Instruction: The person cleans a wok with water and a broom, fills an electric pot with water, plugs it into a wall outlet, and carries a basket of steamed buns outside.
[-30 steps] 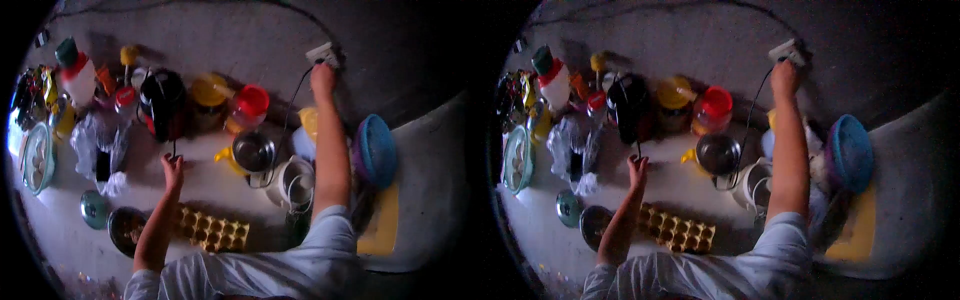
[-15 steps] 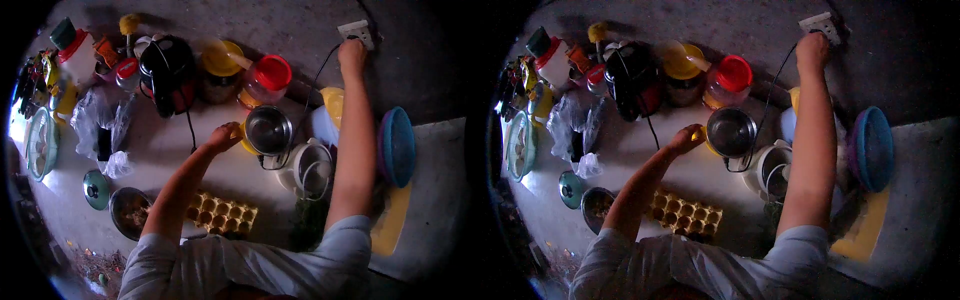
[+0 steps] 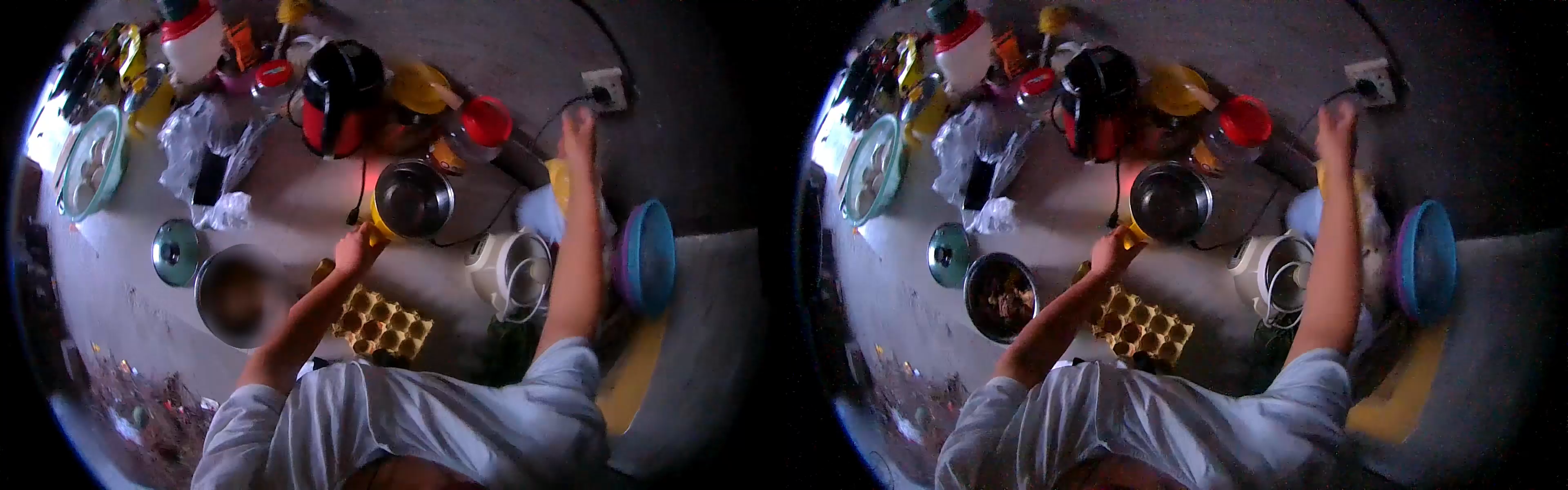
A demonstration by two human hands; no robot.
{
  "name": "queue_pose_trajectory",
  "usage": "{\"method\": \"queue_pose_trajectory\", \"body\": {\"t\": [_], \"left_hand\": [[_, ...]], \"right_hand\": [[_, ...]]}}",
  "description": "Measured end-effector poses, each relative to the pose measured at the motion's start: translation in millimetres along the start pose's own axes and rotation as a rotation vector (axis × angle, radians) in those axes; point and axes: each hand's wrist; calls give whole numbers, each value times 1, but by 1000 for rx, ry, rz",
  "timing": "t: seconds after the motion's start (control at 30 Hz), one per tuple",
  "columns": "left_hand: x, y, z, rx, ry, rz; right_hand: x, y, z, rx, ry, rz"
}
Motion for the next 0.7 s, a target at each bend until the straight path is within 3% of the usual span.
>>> {"method": "queue_pose_trajectory", "body": {"t": [0.1, 0.2, 0.23, 0.27, 0.37, 0.5, 0.63, 0.7], "left_hand": [[-14, 17, -7, 0, 102, 85], [-26, 27, -3, 13, 231, -24], [-35, 27, -6, 27, 235, -13], [-49, 24, -10, -52, 196, -38], [-61, 38, 5, -147, 138, -132], [-78, 46, 11, -242, -12, -277], [-63, 61, 6, -299, -62, -391], [-61, 69, -2, -339, -85, -349]], "right_hand": [[-57, 113, 34, -288, -344, -469], [-131, 220, 50, -784, -628, -548], [-146, 244, 57, -806, -701, -634], [-163, 262, 54, -779, -728, -592], [-183, 284, 35, -364, -505, -701], [-204, 296, 57, -278, -538, -557], [-197, 293, 59, -157, -178, -431], [-188, 283, 67, -194, -162, -536]]}}
Point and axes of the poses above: each hand's wrist, its own y-axis away from the middle knuckle, its own x-axis out of the back of the hand, z = x × y, and after that the axes turned 14 degrees about -z, right-handed
